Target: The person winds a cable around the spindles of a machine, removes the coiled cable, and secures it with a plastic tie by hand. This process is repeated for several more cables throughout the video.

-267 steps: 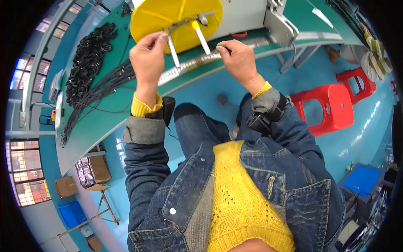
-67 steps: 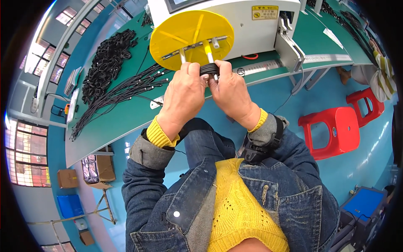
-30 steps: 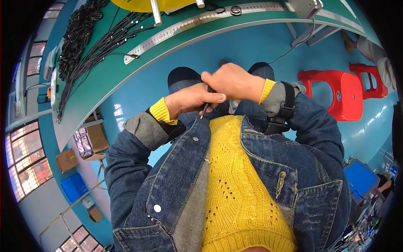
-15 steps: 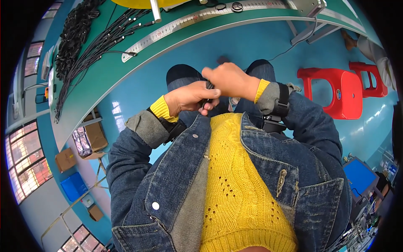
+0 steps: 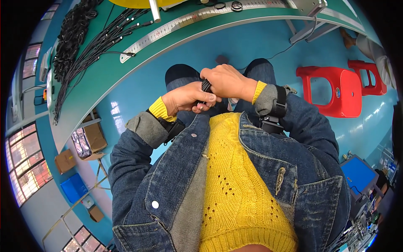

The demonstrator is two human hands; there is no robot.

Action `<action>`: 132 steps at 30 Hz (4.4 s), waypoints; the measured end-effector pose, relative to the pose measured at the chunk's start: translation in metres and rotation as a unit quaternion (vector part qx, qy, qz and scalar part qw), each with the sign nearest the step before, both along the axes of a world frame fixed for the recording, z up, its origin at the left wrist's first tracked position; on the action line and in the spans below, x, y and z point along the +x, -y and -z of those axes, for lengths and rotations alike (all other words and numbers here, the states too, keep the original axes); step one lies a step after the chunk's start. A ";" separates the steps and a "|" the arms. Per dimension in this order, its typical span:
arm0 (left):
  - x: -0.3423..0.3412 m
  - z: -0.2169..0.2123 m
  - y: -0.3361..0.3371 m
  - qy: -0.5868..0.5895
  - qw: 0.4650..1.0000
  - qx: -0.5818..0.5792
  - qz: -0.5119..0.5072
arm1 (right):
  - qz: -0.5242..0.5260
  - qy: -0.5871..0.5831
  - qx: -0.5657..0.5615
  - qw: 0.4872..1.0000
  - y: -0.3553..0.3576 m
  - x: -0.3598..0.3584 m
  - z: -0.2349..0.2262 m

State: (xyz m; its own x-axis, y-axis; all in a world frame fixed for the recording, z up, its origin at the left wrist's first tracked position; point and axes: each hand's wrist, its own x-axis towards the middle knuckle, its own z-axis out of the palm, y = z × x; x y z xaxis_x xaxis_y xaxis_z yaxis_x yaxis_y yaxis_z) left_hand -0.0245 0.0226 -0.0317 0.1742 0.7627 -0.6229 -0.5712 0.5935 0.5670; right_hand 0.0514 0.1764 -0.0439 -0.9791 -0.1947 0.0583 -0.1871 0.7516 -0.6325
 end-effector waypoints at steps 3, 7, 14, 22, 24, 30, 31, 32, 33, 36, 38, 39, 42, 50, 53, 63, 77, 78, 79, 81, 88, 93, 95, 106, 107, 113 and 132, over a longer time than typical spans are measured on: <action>0.003 -0.002 -0.003 -0.024 0.999 0.020 -0.010 | 0.023 -0.018 -0.031 0.999 0.000 0.000 0.013; 0.004 -0.006 -0.001 -0.047 0.998 0.017 -0.027 | 0.027 -0.015 -0.016 0.999 -0.002 0.000 0.004; 0.006 0.004 0.005 -0.187 0.982 0.006 0.027 | -0.025 -0.016 0.076 0.997 0.005 0.008 -0.005; 0.009 0.004 0.008 -0.137 0.983 -0.003 -0.122 | -0.005 -0.188 -0.099 0.977 -0.045 -0.014 -0.030; 0.011 -0.009 0.002 -0.101 0.970 0.041 -0.219 | 0.214 -0.326 -0.001 0.921 -0.079 -0.029 -0.034; 0.013 -0.013 -0.022 -0.107 0.947 0.115 -0.280 | 0.274 -0.286 0.152 0.906 -0.118 -0.059 -0.025; 0.010 -0.016 -0.027 -0.111 0.944 0.126 -0.284 | 0.272 -0.286 0.153 0.906 -0.119 -0.059 -0.024; 0.007 -0.021 -0.029 -0.116 0.940 0.135 -0.290 | 0.290 -0.285 0.111 0.907 -0.118 -0.060 -0.024; 0.005 -0.025 -0.032 -0.120 0.937 0.145 -0.296 | 0.307 -0.283 0.068 0.906 -0.116 -0.060 -0.024; -0.005 -0.031 -0.039 -0.122 0.930 0.158 -0.310 | 0.325 -0.278 0.030 0.904 -0.111 -0.060 -0.026; -0.007 -0.032 -0.042 -0.123 0.926 0.165 -0.317 | 0.327 -0.274 0.040 0.904 -0.107 -0.060 -0.029; -0.007 -0.032 -0.043 -0.124 0.925 0.168 -0.319 | 0.326 -0.274 0.039 0.904 -0.107 -0.061 -0.028; -0.005 -0.033 -0.046 -0.126 0.922 0.174 -0.322 | 0.291 -0.284 0.153 0.901 -0.108 -0.065 -0.026; -0.006 -0.043 -0.048 -0.146 0.893 0.160 -0.395 | 0.205 0.031 -0.495 0.843 -0.065 -0.034 -0.056; -0.010 -0.041 -0.050 -0.129 0.892 0.180 -0.394 | 0.139 0.135 -0.572 0.797 -0.053 -0.023 -0.045; -0.005 -0.024 -0.014 -0.215 0.902 0.170 -0.334 | 0.007 0.218 -0.710 0.669 -0.010 0.018 -0.045; 0.008 -0.044 -0.014 -0.177 0.979 0.069 -0.071 | -0.119 0.062 -0.015 0.991 -0.038 -0.016 -0.087; 0.007 -0.042 -0.013 -0.177 0.979 0.069 -0.071 | -0.148 0.078 0.011 0.986 -0.037 -0.016 -0.085; 0.006 -0.039 -0.011 -0.182 0.978 0.074 -0.067 | -0.148 0.078 0.011 0.986 -0.036 -0.015 -0.082; 0.002 -0.033 -0.007 -0.196 0.975 0.085 -0.062 | -0.120 0.099 -0.065 0.986 -0.034 -0.013 -0.076; 0.021 -0.032 -0.002 -0.044 0.964 0.112 -0.235 | 0.015 0.144 -0.361 0.921 -0.022 0.013 -0.026; 0.012 -0.028 0.006 0.079 0.964 0.118 -0.224 | 0.103 0.052 -0.480 0.869 -0.016 0.026 -0.019; 0.006 -0.020 0.006 0.106 0.968 0.103 -0.202 | 0.123 0.037 -0.504 0.854 -0.016 0.026 -0.024; 0.017 -0.021 0.011 -0.008 0.945 0.130 -0.301 | 0.083 -0.026 -0.016 0.996 -0.030 0.007 -0.021; 0.018 -0.020 0.011 -0.046 0.942 0.132 -0.305 | 0.083 -0.026 -0.016 0.996 -0.029 0.007 -0.019; 0.022 -0.008 0.012 -0.189 0.914 0.108 -0.343 | 0.136 -0.030 -0.047 0.989 -0.018 0.009 -0.021; 0.027 -0.001 0.000 -0.329 0.861 0.063 -0.383 | 0.196 -0.040 -0.058 0.978 0.001 0.011 -0.014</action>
State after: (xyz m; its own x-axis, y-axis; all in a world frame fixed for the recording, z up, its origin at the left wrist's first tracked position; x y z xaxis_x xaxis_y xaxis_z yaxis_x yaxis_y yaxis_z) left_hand 0.0028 0.0228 -0.0305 -0.7687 0.5653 -0.2993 -0.2989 0.0962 0.9494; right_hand 0.0626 0.1759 -0.0297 -0.9684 0.2077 0.1378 0.0484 0.6990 -0.7134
